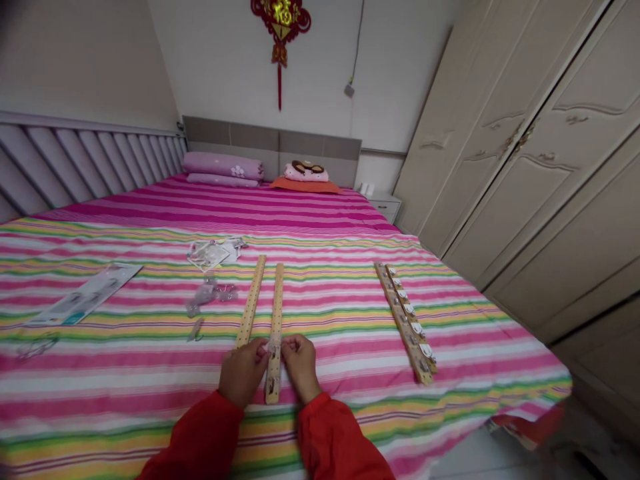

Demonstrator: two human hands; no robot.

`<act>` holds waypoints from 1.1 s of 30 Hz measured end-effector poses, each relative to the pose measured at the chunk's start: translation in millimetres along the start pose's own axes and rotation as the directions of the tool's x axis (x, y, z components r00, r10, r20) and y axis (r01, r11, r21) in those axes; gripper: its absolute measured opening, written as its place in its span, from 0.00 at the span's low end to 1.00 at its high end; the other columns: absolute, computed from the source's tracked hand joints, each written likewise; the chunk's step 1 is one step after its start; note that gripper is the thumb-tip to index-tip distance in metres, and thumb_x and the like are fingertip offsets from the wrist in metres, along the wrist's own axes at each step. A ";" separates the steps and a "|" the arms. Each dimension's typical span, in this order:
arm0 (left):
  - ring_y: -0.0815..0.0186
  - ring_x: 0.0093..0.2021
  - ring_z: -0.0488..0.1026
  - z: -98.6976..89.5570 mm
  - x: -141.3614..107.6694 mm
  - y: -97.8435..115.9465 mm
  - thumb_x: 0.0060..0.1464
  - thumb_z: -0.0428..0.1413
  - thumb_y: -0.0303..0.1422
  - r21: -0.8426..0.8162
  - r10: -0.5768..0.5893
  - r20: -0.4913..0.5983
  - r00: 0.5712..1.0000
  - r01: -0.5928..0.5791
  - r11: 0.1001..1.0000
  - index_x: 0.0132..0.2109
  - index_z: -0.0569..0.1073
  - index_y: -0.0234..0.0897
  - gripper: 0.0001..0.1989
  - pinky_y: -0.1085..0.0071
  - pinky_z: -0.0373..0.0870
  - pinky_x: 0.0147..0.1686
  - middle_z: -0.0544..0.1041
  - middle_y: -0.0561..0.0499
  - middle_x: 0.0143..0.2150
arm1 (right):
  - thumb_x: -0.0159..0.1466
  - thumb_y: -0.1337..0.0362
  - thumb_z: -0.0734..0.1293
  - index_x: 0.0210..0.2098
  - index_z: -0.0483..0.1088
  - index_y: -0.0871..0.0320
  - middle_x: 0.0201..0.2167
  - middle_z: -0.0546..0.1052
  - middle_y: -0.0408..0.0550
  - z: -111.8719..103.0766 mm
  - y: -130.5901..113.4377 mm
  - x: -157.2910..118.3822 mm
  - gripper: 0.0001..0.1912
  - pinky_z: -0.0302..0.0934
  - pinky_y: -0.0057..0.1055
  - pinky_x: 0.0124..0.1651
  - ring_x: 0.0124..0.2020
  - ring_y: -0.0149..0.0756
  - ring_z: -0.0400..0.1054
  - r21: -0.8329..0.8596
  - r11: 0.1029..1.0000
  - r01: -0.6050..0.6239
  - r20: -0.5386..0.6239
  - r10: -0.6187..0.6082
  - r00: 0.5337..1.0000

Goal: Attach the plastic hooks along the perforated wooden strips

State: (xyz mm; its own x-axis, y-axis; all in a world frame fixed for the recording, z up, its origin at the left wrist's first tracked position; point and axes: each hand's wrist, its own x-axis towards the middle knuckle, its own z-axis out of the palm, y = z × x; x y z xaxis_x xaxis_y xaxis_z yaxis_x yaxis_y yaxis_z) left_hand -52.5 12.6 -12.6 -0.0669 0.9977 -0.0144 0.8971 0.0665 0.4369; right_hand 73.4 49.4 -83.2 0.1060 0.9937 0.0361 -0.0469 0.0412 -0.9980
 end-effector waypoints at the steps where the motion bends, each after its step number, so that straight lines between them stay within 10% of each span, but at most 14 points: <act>1: 0.66 0.40 0.74 0.7 0.0 -0.7 0.55 0.51 0.33 -0.013 0.000 -0.005 1.000 0.000 1.000 0.47 0.73 0.43 0.13 0.68 0.57 0.41 0.79 0.54 0.35 | 0.48 0.60 0.67 0.23 0.70 0.59 0.16 0.71 0.41 0.3 0.8 0.4 0.08 0.56 0.25 0.21 0.19 0.32 0.64 0.005 1.000 -0.002 -0.001 0.002 1.000; 9: 0.64 0.46 0.70 5.1 -0.7 -6.2 0.57 0.48 0.30 0.064 0.124 -0.001 0.992 -0.124 0.990 0.54 0.71 0.50 0.19 0.64 0.53 0.44 0.76 0.50 0.43 | 0.49 0.63 0.67 0.30 0.74 0.60 0.17 0.68 0.38 -1.0 -3.4 -2.9 0.09 0.56 0.26 0.23 0.19 0.30 0.60 0.013 1.000 0.008 0.007 -0.008 1.000; 15: 0.62 0.45 0.70 7.4 2.1 -8.5 0.60 0.45 0.31 0.113 0.156 0.030 0.987 -0.159 0.981 0.55 0.70 0.50 0.19 0.61 0.52 0.44 0.75 0.49 0.42 | 0.58 0.67 0.61 0.46 0.75 0.54 0.30 0.73 0.47 -5.0 -14.0 -13.7 0.19 0.63 0.32 0.38 0.33 0.38 0.67 -0.301 0.915 0.268 0.125 -0.240 0.963; 22: 0.62 0.45 0.70 2.5 2.5 -3.3 0.61 0.43 0.32 0.107 0.165 0.076 0.983 -0.173 0.979 0.54 0.70 0.46 0.18 0.58 0.51 0.47 0.74 0.48 0.42 | 0.62 0.70 0.56 0.53 0.70 0.52 0.30 0.68 0.48 -2.2 -22.1 -21.8 0.23 0.62 0.29 0.34 0.31 0.37 0.67 -0.546 0.778 0.311 0.243 -0.209 0.947; 33: 0.59 0.47 0.69 11.6 5.9 -12.3 0.55 0.49 0.30 0.011 0.199 0.005 0.980 -0.199 0.980 0.51 0.73 0.48 0.18 0.56 0.55 0.49 0.74 0.48 0.41 | 0.60 0.70 0.58 0.49 0.74 0.53 0.26 0.68 0.47 -7.4 -10.6 -16.3 0.22 0.64 0.31 0.34 0.29 0.38 0.66 -0.392 0.842 0.371 0.258 -0.286 0.923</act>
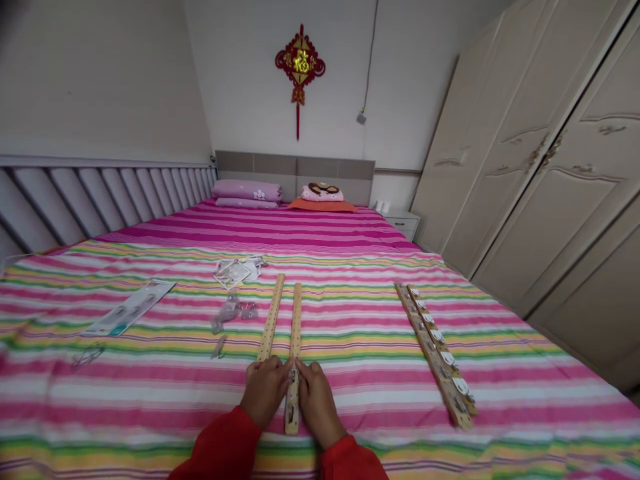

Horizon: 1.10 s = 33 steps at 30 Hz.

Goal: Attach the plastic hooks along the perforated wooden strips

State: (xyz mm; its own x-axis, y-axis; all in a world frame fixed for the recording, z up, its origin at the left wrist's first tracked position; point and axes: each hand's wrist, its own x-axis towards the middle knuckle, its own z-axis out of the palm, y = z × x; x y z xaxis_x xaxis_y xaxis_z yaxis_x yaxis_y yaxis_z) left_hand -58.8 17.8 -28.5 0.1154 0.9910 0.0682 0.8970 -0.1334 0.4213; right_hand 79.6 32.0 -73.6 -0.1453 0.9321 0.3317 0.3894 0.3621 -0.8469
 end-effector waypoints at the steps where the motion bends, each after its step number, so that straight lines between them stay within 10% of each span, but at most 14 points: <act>1: 0.58 0.47 0.69 -2.0 0.0 -2.8 0.53 0.50 0.30 -0.049 0.015 -0.015 1.000 -0.016 0.999 0.49 0.74 0.47 0.17 0.57 0.57 0.49 0.74 0.48 0.41 | 0.59 0.69 0.58 0.48 0.74 0.52 0.26 0.69 0.47 -0.5 1.0 0.3 0.21 0.65 0.32 0.34 0.29 0.38 0.67 0.024 1.000 -0.002 -0.002 0.002 1.000; 5: 0.61 0.46 0.70 -18.8 -0.3 -31.7 0.53 0.50 0.32 -0.281 0.012 -0.246 0.969 -0.083 0.956 0.40 0.76 0.40 0.12 0.66 0.65 0.47 0.73 0.46 0.42 | 0.60 0.64 0.60 0.48 0.74 0.51 0.27 0.72 0.48 -3.0 4.7 0.8 0.19 0.66 0.36 0.36 0.30 0.40 0.69 0.075 0.997 -0.032 -0.003 0.032 0.999; 11: 0.59 0.38 0.71 -51.3 -0.2 -101.0 0.48 0.52 0.39 -0.289 -0.272 -0.538 0.798 0.129 0.949 0.40 0.74 0.36 0.15 0.63 0.69 0.42 0.73 0.46 0.35 | 0.61 0.57 0.62 0.52 0.72 0.52 0.43 0.78 0.52 -4.8 8.2 0.6 0.20 0.65 0.41 0.50 0.45 0.44 0.71 0.192 0.977 -0.092 -0.024 0.099 0.995; 20: 0.63 0.31 0.72 -63.5 -5.1 -127.0 0.44 0.56 0.41 -0.551 -0.512 -0.376 0.772 0.258 0.793 0.31 0.75 0.36 0.12 0.69 0.68 0.34 0.77 0.50 0.28 | 0.57 0.51 0.67 0.46 0.75 0.57 0.46 0.78 0.55 -7.2 5.4 -0.4 0.22 0.63 0.43 0.52 0.48 0.47 0.70 0.329 0.929 -0.167 -0.048 0.193 0.980; 24: 0.68 0.29 0.73 -65.4 -8.3 -114.6 0.41 0.61 0.32 -0.886 -0.667 -0.153 0.730 0.197 0.419 0.30 0.75 0.36 0.06 0.73 0.70 0.33 0.77 0.53 0.26 | 0.53 0.50 0.70 0.41 0.77 0.57 0.41 0.79 0.54 -7.3 5.0 0.3 0.22 0.65 0.42 0.46 0.42 0.47 0.72 0.414 0.891 -0.184 -0.076 0.236 0.969; 28: 0.73 0.28 0.74 -65.3 -10.0 -85.2 0.47 0.58 0.24 -0.988 -0.610 0.135 0.781 0.150 -0.026 0.32 0.75 0.36 0.05 0.77 0.73 0.33 0.78 0.53 0.28 | 0.52 0.50 0.70 0.38 0.77 0.57 0.24 0.76 0.45 -8.5 3.6 2.8 0.20 0.62 0.31 0.25 0.22 0.36 0.67 0.510 0.816 -0.272 0.008 0.312 0.950; 33: 0.73 0.33 0.76 -61.8 -10.4 -43.8 0.51 0.55 0.21 -0.974 -0.512 0.228 0.828 0.188 -0.129 0.34 0.75 0.35 0.07 0.78 0.74 0.38 0.79 0.51 0.34 | 0.48 0.50 0.72 0.29 0.76 0.60 0.16 0.68 0.39 -10.4 -3.8 8.3 0.18 0.53 0.26 0.18 0.14 0.27 0.56 0.606 0.738 -0.297 0.014 0.363 0.931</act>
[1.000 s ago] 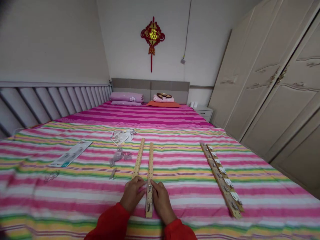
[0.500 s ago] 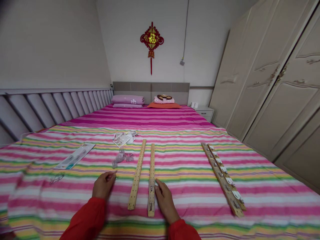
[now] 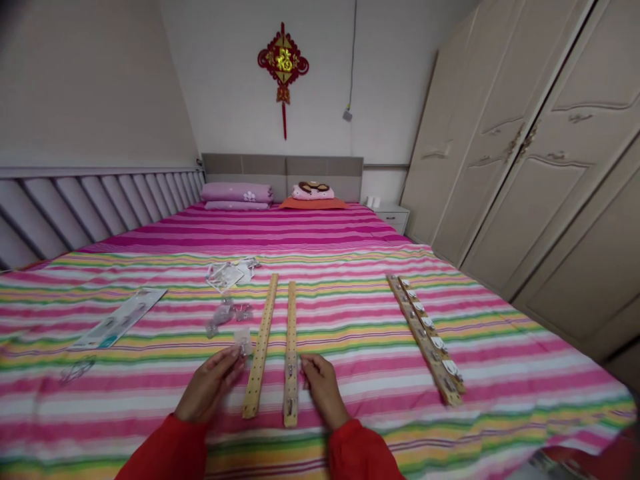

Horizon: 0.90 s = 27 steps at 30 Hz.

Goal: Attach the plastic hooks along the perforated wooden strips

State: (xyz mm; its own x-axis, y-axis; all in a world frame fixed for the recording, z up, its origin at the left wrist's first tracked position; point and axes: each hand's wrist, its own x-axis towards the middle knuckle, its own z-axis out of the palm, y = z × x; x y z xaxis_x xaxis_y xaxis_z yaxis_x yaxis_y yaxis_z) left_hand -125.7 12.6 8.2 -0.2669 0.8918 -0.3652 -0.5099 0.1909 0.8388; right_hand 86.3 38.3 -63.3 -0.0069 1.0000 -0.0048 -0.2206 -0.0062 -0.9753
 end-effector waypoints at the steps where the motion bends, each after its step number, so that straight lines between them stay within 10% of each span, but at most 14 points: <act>1: 0.72 0.33 0.76 5.9 -2.4 -2.3 0.51 0.55 0.21 0.002 -0.011 0.018 1.000 0.011 1.000 0.34 0.75 0.35 0.07 0.77 0.74 0.37 0.79 0.51 0.33 | 0.48 0.50 0.72 0.28 0.75 0.60 0.16 0.68 0.39 1.8 -2.6 -0.1 0.18 0.52 0.26 0.18 0.14 0.26 0.56 0.013 1.000 0.003 -0.014 -0.003 1.000; 13: 0.72 0.27 0.74 54.7 13.3 -32.6 0.32 0.67 0.31 0.145 -0.036 0.186 0.982 0.009 0.989 0.33 0.74 0.33 0.17 0.76 0.72 0.32 0.78 0.53 0.26 | 0.48 0.55 0.74 0.28 0.74 0.61 0.16 0.72 0.40 25.4 -27.7 18.9 0.16 0.57 0.24 0.20 0.16 0.27 0.63 0.124 0.992 0.003 0.056 -0.010 0.998; 27: 0.65 0.27 0.73 62.5 59.1 -55.2 0.39 0.57 0.38 0.514 0.271 0.325 0.906 -0.410 0.753 0.29 0.73 0.34 0.11 0.70 0.69 0.30 0.77 0.51 0.24 | 0.46 0.61 0.72 0.25 0.74 0.61 0.12 0.69 0.38 19.8 -10.8 48.3 0.09 0.49 0.23 0.18 0.15 0.26 0.59 0.109 0.994 0.004 -0.030 -0.001 1.000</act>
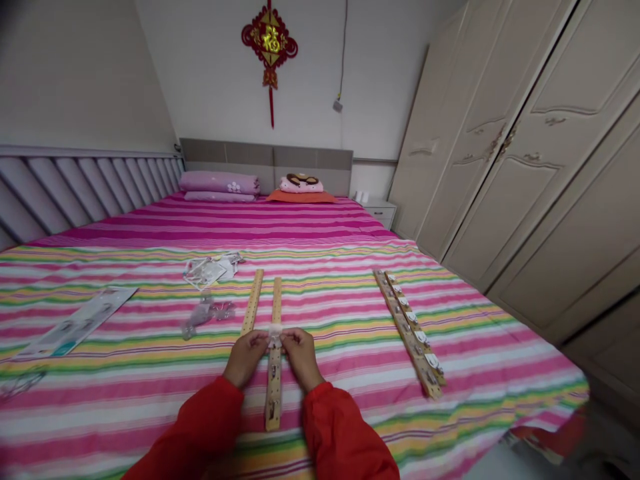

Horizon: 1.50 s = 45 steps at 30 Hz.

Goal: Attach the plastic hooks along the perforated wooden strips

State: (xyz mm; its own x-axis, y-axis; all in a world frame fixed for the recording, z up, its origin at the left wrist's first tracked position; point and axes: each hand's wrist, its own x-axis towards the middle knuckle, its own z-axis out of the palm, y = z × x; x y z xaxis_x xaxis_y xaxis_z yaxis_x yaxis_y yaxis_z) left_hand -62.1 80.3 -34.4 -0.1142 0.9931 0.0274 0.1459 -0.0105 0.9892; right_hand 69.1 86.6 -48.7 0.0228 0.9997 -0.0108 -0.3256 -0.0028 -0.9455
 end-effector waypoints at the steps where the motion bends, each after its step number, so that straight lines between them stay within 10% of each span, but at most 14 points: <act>1: 0.65 0.27 0.74 0.6 0.9 -0.9 0.41 0.56 0.37 0.058 0.021 -0.007 1.000 -0.020 0.998 0.28 0.73 0.35 0.09 0.70 0.69 0.30 0.77 0.51 0.25 | 0.47 0.61 0.72 0.24 0.74 0.61 0.12 0.68 0.38 0.0 1.8 1.0 0.09 0.48 0.23 0.18 0.14 0.26 0.58 -0.006 1.000 0.000 -0.007 0.000 1.000; 10: 0.68 0.30 0.73 2.4 4.9 -10.7 0.50 0.51 0.29 0.413 0.099 -0.010 0.995 -0.086 0.907 0.29 0.72 0.36 0.06 0.74 0.66 0.33 0.76 0.52 0.26 | 0.48 0.62 0.70 0.24 0.74 0.61 0.14 0.69 0.38 -1.6 16.1 4.8 0.07 0.50 0.25 0.21 0.17 0.27 0.57 -0.042 0.999 0.023 -0.032 -0.024 0.999; 37: 0.63 0.41 0.72 3.9 -2.4 -8.9 0.56 0.44 0.29 0.629 0.081 0.124 0.989 -0.141 0.764 0.53 0.72 0.35 0.20 0.70 0.64 0.43 0.75 0.44 0.39 | 0.49 0.63 0.70 0.33 0.76 0.61 0.19 0.71 0.40 -6.4 29.3 7.5 0.12 0.58 0.27 0.26 0.21 0.30 0.62 -0.162 0.982 0.100 -0.021 -0.105 0.994; 45: 0.63 0.33 0.69 3.3 -6.5 3.1 0.60 0.40 0.38 0.713 0.027 0.192 0.981 -0.158 0.683 0.49 0.74 0.40 0.20 0.71 0.61 0.33 0.71 0.46 0.34 | 0.61 0.66 0.60 0.48 0.75 0.52 0.31 0.73 0.49 -7.5 29.8 -1.3 0.18 0.64 0.36 0.40 0.34 0.39 0.67 -0.504 0.783 0.364 0.166 -0.325 0.931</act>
State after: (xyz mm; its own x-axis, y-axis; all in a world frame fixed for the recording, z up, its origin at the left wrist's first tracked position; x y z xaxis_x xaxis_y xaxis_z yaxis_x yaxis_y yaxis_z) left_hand -57.7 74.2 -32.0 0.0807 0.9964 0.0257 0.8187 -0.0810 0.5685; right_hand 66.5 85.0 -79.3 -0.0297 0.9357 0.3517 0.2295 0.3488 -0.9087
